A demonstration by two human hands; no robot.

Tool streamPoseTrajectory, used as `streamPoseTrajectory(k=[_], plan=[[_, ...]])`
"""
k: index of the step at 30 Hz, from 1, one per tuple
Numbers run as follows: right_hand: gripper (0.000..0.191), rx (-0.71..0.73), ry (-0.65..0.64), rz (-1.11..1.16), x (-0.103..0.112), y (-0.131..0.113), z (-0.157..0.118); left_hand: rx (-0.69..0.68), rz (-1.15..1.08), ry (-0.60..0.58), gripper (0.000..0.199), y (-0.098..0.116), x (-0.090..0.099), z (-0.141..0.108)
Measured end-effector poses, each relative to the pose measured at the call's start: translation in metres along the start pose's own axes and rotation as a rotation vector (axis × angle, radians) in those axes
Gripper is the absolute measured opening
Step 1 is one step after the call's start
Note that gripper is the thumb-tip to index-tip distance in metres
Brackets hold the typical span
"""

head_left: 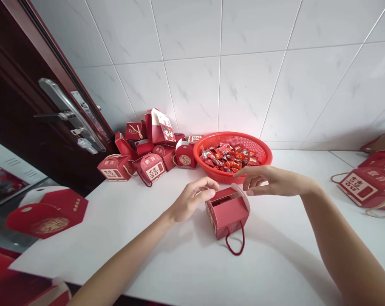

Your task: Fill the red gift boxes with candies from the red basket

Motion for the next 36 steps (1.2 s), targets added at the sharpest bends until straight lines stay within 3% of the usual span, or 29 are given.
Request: streamPoseTrajectory(k=[3, 5, 10, 14, 19, 25, 32, 36], plan=[[0.051, -0.055, 0.07, 0.053, -0.019, 0.004, -0.012, -0.042, -0.053, -0.162, 0.037, -0.005, 0.014, -0.005], [0.053, -0.088, 0.15, 0.098, -0.035, 0.005, -0.019, -0.059, 0.036, -0.201, 0.038, -0.009, 0.016, -0.007], [0.045, -0.089, 0.345, 0.208, -0.075, -0.002, -0.027, -0.107, 0.172, -0.095, 0.039, -0.021, 0.007, -0.006], [0.04, -0.151, 0.52, 0.254, -0.095, -0.005, -0.023, -0.128, 0.222, 0.001, 0.049, -0.028, -0.004, -0.007], [0.044, -0.3, 0.695, 0.303, -0.111, -0.002, -0.011, -0.221, 0.317, 0.024, 0.041, -0.028, -0.017, -0.011], [0.043, -0.261, 0.735, 0.43, -0.125, -0.003, -0.007, -0.275, 0.309, 0.047, 0.035, -0.031, -0.024, -0.014], [0.041, -0.236, 0.802, 0.437, -0.128, -0.003, -0.006, -0.323, 0.255, 0.238, 0.035, -0.045, -0.038, -0.014], [0.037, -0.182, 0.861, 0.378, -0.129, -0.002, -0.005, -0.34, 0.234, 0.255, 0.038, -0.052, -0.042, -0.013]])
Point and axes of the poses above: each hand's wrist, its own z-axis towards the middle knuckle, its own x-axis out of the back of the hand, y = z × x, the point moved 1 cm from there along z, towards the middle knuckle, and after that the axes turned 14 degrees about -z, right-handed, at the moved point
